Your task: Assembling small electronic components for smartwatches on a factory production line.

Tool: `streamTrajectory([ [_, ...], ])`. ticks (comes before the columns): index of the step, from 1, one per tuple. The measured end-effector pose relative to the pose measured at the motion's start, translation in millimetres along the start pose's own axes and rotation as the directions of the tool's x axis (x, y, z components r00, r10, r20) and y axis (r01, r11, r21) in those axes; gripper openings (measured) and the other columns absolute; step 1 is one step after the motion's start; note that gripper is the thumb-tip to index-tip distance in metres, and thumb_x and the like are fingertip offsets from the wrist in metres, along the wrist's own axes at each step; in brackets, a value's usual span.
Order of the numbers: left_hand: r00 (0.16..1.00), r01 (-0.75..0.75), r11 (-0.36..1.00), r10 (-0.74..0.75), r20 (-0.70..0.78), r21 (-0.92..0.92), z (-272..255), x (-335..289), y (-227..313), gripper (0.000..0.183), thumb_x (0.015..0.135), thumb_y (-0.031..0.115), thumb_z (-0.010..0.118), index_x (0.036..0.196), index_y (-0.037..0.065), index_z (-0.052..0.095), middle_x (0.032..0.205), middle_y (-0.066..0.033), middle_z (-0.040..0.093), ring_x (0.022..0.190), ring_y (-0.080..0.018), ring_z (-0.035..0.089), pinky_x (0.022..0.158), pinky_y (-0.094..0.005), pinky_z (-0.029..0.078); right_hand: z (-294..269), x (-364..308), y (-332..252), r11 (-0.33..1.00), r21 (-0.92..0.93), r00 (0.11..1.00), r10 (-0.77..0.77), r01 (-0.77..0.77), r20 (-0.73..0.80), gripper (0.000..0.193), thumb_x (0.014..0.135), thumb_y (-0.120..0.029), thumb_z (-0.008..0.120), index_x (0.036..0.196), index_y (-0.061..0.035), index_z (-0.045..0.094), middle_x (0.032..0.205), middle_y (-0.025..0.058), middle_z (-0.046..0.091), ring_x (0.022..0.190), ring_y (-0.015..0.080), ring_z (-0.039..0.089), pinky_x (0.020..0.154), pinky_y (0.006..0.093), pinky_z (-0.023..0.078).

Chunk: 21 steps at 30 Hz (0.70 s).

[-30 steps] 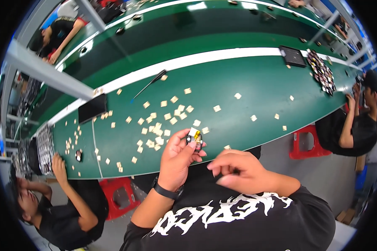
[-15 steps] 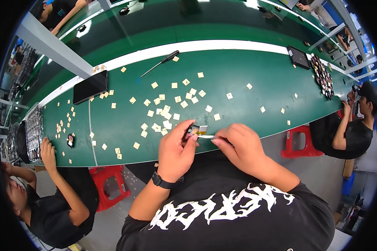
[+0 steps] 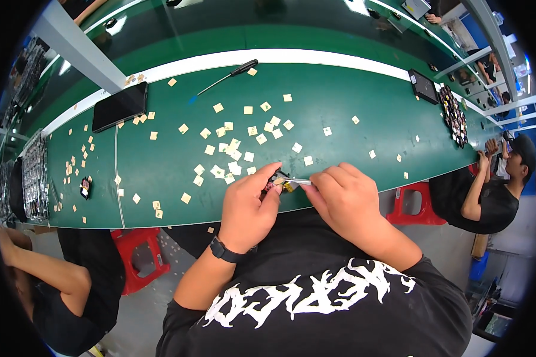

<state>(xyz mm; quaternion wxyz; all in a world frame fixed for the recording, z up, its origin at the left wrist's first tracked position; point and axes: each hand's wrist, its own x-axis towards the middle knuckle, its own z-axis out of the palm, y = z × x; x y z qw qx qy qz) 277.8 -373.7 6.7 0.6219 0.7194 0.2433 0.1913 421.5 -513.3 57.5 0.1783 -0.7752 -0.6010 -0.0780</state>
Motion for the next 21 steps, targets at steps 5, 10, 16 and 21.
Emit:
streamTrajectory([
  [5, 0.995, 0.08, 0.993, -0.074, 0.064, -0.092, -2.9, 3.2, -1.3, 0.04, 0.092, -0.004, 0.063, 0.132, -0.001, 0.063, 0.09, -0.0097, 0.069, 0.073, -0.0098, 0.066, 0.064, -0.025, 0.053, -1.0, 0.9, -1.7, 1.0, -0.001, 0.999, 0.004, -0.004, -0.042, 0.022, 0.077, -0.015, 0.081, 0.075, -0.0098, 0.06, 0.072, 0.0023, 0.055, 0.066, 0.0217, 0.056, 0.056, 0.0339, 0.048],
  [10, 0.993, -0.095, 0.993, 0.089, 0.082, 0.075, -3.4, -0.7, -3.7, 0.042, 0.094, -0.002, 0.061, 0.136, -0.001, 0.059, 0.094, -0.0102, 0.067, 0.076, -0.0112, 0.067, 0.064, -0.0259, 0.053, 4.4, -0.9, -1.3, 1.0, -0.001, 1.0, 0.001, -0.001, -0.003, 0.019, 0.078, -0.014, 0.081, 0.078, -0.009, 0.062, 0.073, 0.0027, 0.058, 0.066, 0.0224, 0.057, 0.057, 0.0343, 0.049],
  [16, 0.99, 0.051, 0.983, -0.028, 0.135, -0.175, -12.1, -1.2, -5.5, 0.039, 0.097, 0.004, 0.057, 0.135, -0.003, 0.058, 0.091, -0.0117, 0.067, 0.071, -0.0156, 0.066, 0.065, -0.0291, 0.053, 13.6, -1.9, 0.3, 0.982, 0.179, 0.998, 0.062, -0.056, -0.026, 0.015, 0.081, -0.014, 0.08, 0.082, -0.0069, 0.066, 0.074, 0.005, 0.063, 0.067, 0.025, 0.061, 0.058, 0.0369, 0.049],
  [21, 0.982, 0.111, 0.95, -0.06, 0.178, -0.292, -14.4, -1.8, -6.1, 0.039, 0.101, 0.005, 0.053, 0.139, -0.004, 0.055, 0.095, -0.0069, 0.066, 0.074, -0.0111, 0.064, 0.064, -0.024, 0.052, 14.9, -3.4, 1.8, 0.877, 0.407, 0.967, 0.24, -0.256, 0.091, 0.014, 0.085, -0.014, 0.079, 0.084, -0.0035, 0.069, 0.078, 0.0079, 0.067, 0.065, 0.0238, 0.064, 0.058, 0.0347, 0.05],
])
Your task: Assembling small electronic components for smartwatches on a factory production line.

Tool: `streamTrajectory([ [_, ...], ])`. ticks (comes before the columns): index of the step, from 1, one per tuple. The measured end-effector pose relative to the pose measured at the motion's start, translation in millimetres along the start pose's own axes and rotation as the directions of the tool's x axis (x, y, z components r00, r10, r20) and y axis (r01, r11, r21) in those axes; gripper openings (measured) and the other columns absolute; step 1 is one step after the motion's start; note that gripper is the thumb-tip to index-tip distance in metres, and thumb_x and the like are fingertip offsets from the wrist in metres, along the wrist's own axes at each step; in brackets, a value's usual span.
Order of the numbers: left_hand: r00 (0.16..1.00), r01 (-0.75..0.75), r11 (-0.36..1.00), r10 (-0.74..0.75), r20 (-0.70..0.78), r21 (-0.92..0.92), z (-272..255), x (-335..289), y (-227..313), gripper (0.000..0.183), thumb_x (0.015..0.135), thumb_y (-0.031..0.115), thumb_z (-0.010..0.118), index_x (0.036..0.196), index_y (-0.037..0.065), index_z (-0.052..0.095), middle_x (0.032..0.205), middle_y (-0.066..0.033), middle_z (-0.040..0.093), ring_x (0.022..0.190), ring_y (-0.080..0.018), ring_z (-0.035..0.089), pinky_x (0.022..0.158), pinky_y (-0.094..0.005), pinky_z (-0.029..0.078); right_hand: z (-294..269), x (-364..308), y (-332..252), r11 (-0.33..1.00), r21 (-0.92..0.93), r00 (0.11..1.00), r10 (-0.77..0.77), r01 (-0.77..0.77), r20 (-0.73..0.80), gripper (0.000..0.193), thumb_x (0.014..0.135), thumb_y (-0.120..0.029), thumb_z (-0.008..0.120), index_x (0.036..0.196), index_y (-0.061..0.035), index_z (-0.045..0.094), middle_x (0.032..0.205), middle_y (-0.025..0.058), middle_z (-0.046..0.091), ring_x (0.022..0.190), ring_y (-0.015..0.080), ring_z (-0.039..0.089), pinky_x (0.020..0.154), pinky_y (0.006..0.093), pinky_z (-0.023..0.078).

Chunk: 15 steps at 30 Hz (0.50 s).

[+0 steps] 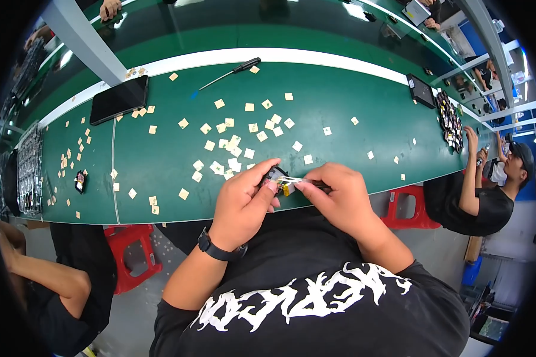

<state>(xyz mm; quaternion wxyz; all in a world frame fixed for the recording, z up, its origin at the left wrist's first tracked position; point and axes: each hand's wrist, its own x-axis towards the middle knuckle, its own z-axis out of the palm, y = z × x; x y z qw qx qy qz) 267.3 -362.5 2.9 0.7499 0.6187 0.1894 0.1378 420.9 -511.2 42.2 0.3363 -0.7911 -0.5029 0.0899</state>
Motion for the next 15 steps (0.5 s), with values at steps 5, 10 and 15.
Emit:
streamTrajectory([
  [5, 0.997, 0.083, 0.992, -0.081, 0.019, -0.091, -2.2, -2.0, 3.3, 0.04, 0.101, 0.005, 0.053, 0.14, -0.005, 0.054, 0.098, -0.01, 0.066, 0.074, -0.0124, 0.065, 0.064, -0.0238, 0.053, -0.5, 1.0, 3.7, 0.89, 0.37, 0.963, 0.23, -0.266, 0.139, 0.012, 0.092, -0.011, 0.076, 0.092, 0.0005, 0.071, 0.077, 0.005, 0.068, 0.066, 0.0087, 0.06, 0.06, 0.0265, 0.049],
  [10, 0.998, 0.063, 0.992, -0.061, 0.017, -0.113, -0.6, 0.2, 2.7, 0.042, 0.1, 0.002, 0.054, 0.141, -0.005, 0.053, 0.102, -0.0111, 0.066, 0.075, -0.0128, 0.066, 0.064, -0.0244, 0.054, 12.2, 4.1, 9.9, 0.625, 0.648, 0.899, 0.339, -0.436, 0.278, 0.016, 0.093, -0.011, 0.075, 0.098, 0.0029, 0.069, 0.077, -0.0001, 0.066, 0.067, 0.0037, 0.056, 0.058, 0.022, 0.045],
  [15, 0.998, 0.041, 0.998, -0.044, -0.044, -0.054, 4.9, 0.2, -0.9, 0.039, 0.099, -0.001, 0.055, 0.138, -0.005, 0.055, 0.101, -0.0099, 0.067, 0.074, -0.0113, 0.065, 0.063, -0.0234, 0.054, 17.2, 9.4, 9.4, 0.507, 0.647, 0.822, 0.357, -0.569, 0.443, 0.013, 0.094, -0.011, 0.074, 0.094, 0.001, 0.068, 0.077, -0.0024, 0.063, 0.067, 0.0025, 0.053, 0.059, 0.0193, 0.041],
])
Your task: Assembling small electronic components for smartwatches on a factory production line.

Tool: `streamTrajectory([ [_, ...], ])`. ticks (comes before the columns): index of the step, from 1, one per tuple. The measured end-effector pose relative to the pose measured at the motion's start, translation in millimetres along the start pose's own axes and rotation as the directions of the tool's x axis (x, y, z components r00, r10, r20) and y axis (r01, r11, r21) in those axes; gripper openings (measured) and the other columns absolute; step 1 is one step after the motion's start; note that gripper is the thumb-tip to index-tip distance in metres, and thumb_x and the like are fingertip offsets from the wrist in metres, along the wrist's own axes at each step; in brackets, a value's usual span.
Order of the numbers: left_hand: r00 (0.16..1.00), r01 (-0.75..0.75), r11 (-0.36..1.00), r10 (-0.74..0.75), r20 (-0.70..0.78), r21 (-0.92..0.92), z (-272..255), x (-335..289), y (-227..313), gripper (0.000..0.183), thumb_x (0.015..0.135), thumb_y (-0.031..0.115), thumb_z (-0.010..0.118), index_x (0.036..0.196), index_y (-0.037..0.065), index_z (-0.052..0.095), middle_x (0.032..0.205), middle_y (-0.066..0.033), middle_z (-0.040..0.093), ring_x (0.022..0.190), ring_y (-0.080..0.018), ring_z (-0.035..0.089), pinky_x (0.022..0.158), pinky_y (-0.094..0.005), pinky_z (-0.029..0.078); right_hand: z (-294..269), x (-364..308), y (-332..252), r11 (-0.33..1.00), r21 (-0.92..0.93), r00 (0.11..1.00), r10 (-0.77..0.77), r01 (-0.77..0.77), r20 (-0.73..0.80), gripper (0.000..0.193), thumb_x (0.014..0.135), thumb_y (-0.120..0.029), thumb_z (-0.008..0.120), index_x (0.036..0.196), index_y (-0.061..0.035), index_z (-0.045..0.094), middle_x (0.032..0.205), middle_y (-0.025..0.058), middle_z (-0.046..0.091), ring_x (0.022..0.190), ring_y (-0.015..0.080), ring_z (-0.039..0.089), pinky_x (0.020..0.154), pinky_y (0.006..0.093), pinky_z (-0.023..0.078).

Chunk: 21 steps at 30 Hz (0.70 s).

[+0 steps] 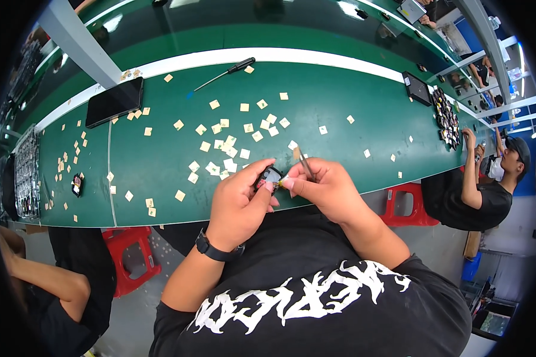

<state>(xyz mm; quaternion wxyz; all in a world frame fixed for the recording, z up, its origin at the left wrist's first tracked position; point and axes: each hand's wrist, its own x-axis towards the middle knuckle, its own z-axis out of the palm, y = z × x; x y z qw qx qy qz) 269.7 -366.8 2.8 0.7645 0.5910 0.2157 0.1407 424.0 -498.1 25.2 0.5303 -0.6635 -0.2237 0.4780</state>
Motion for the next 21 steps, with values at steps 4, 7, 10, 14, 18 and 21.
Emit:
streamTrajectory([
  [4, 1.0, 0.0, 0.998, 0.002, -0.026, 0.065, 3.8, 1.0, 3.0, 0.035, 0.099, -0.002, 0.054, 0.133, -0.004, 0.058, 0.1, -0.0085, 0.067, 0.072, -0.0091, 0.065, 0.059, -0.022, 0.053, 0.1, -0.1, -2.9, 1.0, 0.012, 0.999, -0.029, 0.029, -0.021, 0.011, 0.093, -0.006, 0.073, 0.098, 0.0023, 0.069, 0.084, 0.0017, 0.068, 0.076, 0.0055, 0.061, 0.069, 0.0205, 0.047],
  [7, 0.997, -0.038, 0.995, 0.044, -0.061, 0.097, 4.3, 1.2, 1.8, 0.032, 0.099, -0.001, 0.053, 0.13, -0.003, 0.06, 0.098, -0.007, 0.067, 0.07, -0.0081, 0.064, 0.057, -0.0219, 0.052, 4.3, -2.6, -7.3, 0.995, -0.089, 0.998, -0.046, 0.043, -0.031, 0.01, 0.093, -0.006, 0.073, 0.098, 0.002, 0.069, 0.081, -0.001, 0.066, 0.073, 0.0029, 0.057, 0.066, 0.0192, 0.045],
  [10, 0.989, -0.104, 0.977, 0.121, -0.082, 0.186, 5.9, 1.6, -1.6, 0.031, 0.099, -0.001, 0.054, 0.129, -0.002, 0.061, 0.095, -0.0062, 0.068, 0.07, -0.0081, 0.065, 0.058, -0.0224, 0.053, 9.6, -5.9, -17.2, 0.982, -0.174, 0.995, -0.084, 0.075, -0.046, 0.009, 0.093, -0.005, 0.072, 0.098, 0.002, 0.069, 0.079, -0.0042, 0.063, 0.069, 0.0002, 0.052, 0.061, 0.0185, 0.041],
  [14, 0.988, -0.114, 0.963, 0.136, -0.075, 0.246, 6.4, 1.8, 1.2, 0.031, 0.098, -0.001, 0.054, 0.128, -0.002, 0.062, 0.092, -0.006, 0.069, 0.071, -0.0085, 0.067, 0.06, -0.0232, 0.054, 8.6, -5.7, -17.7, 0.957, -0.268, 0.99, -0.131, 0.11, -0.061, 0.012, 0.091, -0.008, 0.073, 0.098, 0.0013, 0.072, 0.075, -0.0047, 0.061, 0.067, 0.0012, 0.048, 0.058, 0.0217, 0.041],
  [18, 0.989, -0.111, 0.967, 0.129, -0.069, 0.228, 7.4, 2.0, 1.8, 0.032, 0.098, -0.001, 0.054, 0.129, -0.002, 0.061, 0.092, -0.007, 0.07, 0.073, -0.0104, 0.069, 0.064, -0.0249, 0.056, 8.4, -3.4, -16.9, 0.966, -0.249, 0.996, -0.086, 0.074, -0.039, 0.011, 0.09, -0.007, 0.074, 0.097, 0.0005, 0.074, 0.077, -0.0014, 0.062, 0.067, 0.0035, 0.05, 0.058, 0.0233, 0.041],
  [21, 0.987, -0.135, 0.958, 0.152, -0.047, 0.255, 6.3, 1.7, 0.9, 0.033, 0.098, -0.001, 0.053, 0.131, -0.003, 0.06, 0.092, -0.0085, 0.07, 0.074, -0.0124, 0.07, 0.066, -0.026, 0.057, 8.3, 0.9, -10.7, 0.893, -0.361, 0.957, -0.291, 0.268, -0.01, 0.009, 0.09, -0.002, 0.074, 0.097, 0.0028, 0.075, 0.08, -0.0021, 0.062, 0.065, 0.0017, 0.049, 0.057, 0.0208, 0.038],
])
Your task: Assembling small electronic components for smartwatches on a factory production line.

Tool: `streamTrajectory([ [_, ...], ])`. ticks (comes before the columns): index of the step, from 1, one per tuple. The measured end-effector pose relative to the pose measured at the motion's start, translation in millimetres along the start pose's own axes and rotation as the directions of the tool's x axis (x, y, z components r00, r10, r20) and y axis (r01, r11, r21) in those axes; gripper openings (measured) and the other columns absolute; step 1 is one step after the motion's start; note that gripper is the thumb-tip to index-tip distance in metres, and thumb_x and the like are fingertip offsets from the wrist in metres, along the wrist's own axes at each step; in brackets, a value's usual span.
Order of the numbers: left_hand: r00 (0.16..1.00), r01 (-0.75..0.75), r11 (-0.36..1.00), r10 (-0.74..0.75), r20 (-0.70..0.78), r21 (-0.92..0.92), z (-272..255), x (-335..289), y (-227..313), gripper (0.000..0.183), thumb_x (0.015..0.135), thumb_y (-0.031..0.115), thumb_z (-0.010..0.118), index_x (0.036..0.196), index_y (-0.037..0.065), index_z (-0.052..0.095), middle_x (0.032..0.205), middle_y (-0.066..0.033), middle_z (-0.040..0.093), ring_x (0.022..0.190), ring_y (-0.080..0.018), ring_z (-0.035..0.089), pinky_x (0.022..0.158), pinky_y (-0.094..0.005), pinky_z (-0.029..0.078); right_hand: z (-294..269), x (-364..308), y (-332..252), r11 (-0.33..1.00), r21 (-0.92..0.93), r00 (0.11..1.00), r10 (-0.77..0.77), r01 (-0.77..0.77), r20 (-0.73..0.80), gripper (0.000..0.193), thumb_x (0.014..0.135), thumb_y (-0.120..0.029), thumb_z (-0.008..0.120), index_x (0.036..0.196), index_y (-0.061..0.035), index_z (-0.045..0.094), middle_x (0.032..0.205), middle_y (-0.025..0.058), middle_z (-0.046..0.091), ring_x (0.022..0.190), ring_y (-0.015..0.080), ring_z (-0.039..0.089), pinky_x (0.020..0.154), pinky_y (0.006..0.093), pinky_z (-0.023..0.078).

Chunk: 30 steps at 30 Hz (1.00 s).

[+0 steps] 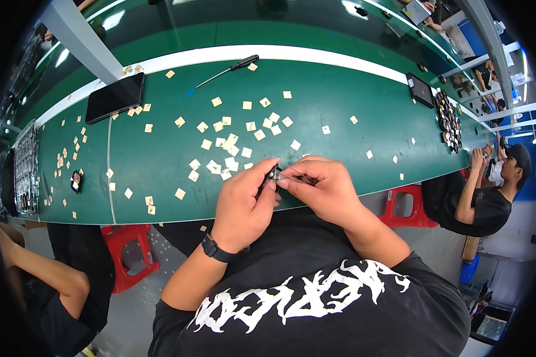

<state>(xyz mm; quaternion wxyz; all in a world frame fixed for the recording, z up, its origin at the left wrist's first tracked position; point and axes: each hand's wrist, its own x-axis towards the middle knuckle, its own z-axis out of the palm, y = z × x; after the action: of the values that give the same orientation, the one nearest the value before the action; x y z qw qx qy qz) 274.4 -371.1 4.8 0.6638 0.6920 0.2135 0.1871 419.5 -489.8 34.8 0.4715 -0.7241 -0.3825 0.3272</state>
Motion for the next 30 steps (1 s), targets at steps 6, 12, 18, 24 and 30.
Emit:
streamTrajectory([
  [6, 0.999, -0.044, 0.995, 0.043, 0.016, 0.089, -1.9, -1.7, -0.7, 0.036, 0.098, -0.002, 0.051, 0.133, -0.004, 0.058, 0.096, -0.0127, 0.07, 0.077, -0.0159, 0.072, 0.07, -0.0279, 0.059, -1.5, 4.0, 3.5, 0.998, 0.01, 0.996, 0.053, -0.054, 0.067, 0.01, 0.091, -0.001, 0.073, 0.099, 0.0045, 0.074, 0.085, 0.0032, 0.067, 0.07, 0.0073, 0.058, 0.064, 0.0232, 0.047],
  [12, 0.997, -0.078, 0.992, 0.078, 0.001, 0.095, -1.5, -2.5, -4.4, 0.037, 0.098, -0.001, 0.051, 0.135, -0.006, 0.055, 0.097, -0.0139, 0.07, 0.081, -0.0177, 0.072, 0.075, -0.0296, 0.059, 10.1, 6.5, 2.6, 0.863, 0.431, 0.965, 0.24, -0.263, 0.107, 0.015, 0.096, -0.005, 0.069, 0.1, 0.0095, 0.071, 0.088, 0.0123, 0.074, 0.082, 0.0131, 0.071, 0.073, 0.0253, 0.056],
  [18, 0.997, -0.071, 0.996, 0.069, 0.032, 0.055, -5.9, -2.2, -5.6, 0.037, 0.099, 0.0, 0.052, 0.136, -0.007, 0.054, 0.099, -0.0147, 0.07, 0.083, -0.0177, 0.072, 0.078, -0.0301, 0.059, 8.3, 8.1, -0.5, 0.903, 0.364, 0.973, 0.209, -0.229, 0.093, 0.01, 0.094, -0.002, 0.071, 0.093, 0.0082, 0.07, 0.088, 0.0119, 0.074, 0.081, 0.0141, 0.071, 0.072, 0.0252, 0.056],
  [24, 0.996, -0.067, 0.998, 0.067, 0.056, -0.001, -7.3, -4.3, -5.6, 0.038, 0.099, 0.0, 0.052, 0.137, -0.005, 0.055, 0.102, -0.0147, 0.07, 0.086, -0.0178, 0.072, 0.079, -0.0303, 0.059, 2.9, 16.0, 3.7, 0.926, 0.188, 0.945, 0.326, -0.326, 0.035, 0.014, 0.089, -0.001, 0.077, 0.088, 0.0012, 0.063, 0.079, 0.0054, 0.068, 0.079, 0.0121, 0.069, 0.072, 0.0246, 0.056],
  [30, 0.995, -0.077, 0.997, 0.077, 0.055, -0.007, -7.6, -6.5, -4.5, 0.038, 0.099, -0.001, 0.052, 0.137, -0.006, 0.055, 0.106, -0.0152, 0.07, 0.088, -0.0181, 0.072, 0.08, -0.0309, 0.06, -0.3, 23.4, -0.4, 0.833, 0.417, 0.93, 0.294, -0.363, 0.222, 0.012, 0.09, -0.001, 0.075, 0.093, 0.0023, 0.065, 0.086, 0.0097, 0.071, 0.076, 0.0135, 0.069, 0.072, 0.0274, 0.058],
])
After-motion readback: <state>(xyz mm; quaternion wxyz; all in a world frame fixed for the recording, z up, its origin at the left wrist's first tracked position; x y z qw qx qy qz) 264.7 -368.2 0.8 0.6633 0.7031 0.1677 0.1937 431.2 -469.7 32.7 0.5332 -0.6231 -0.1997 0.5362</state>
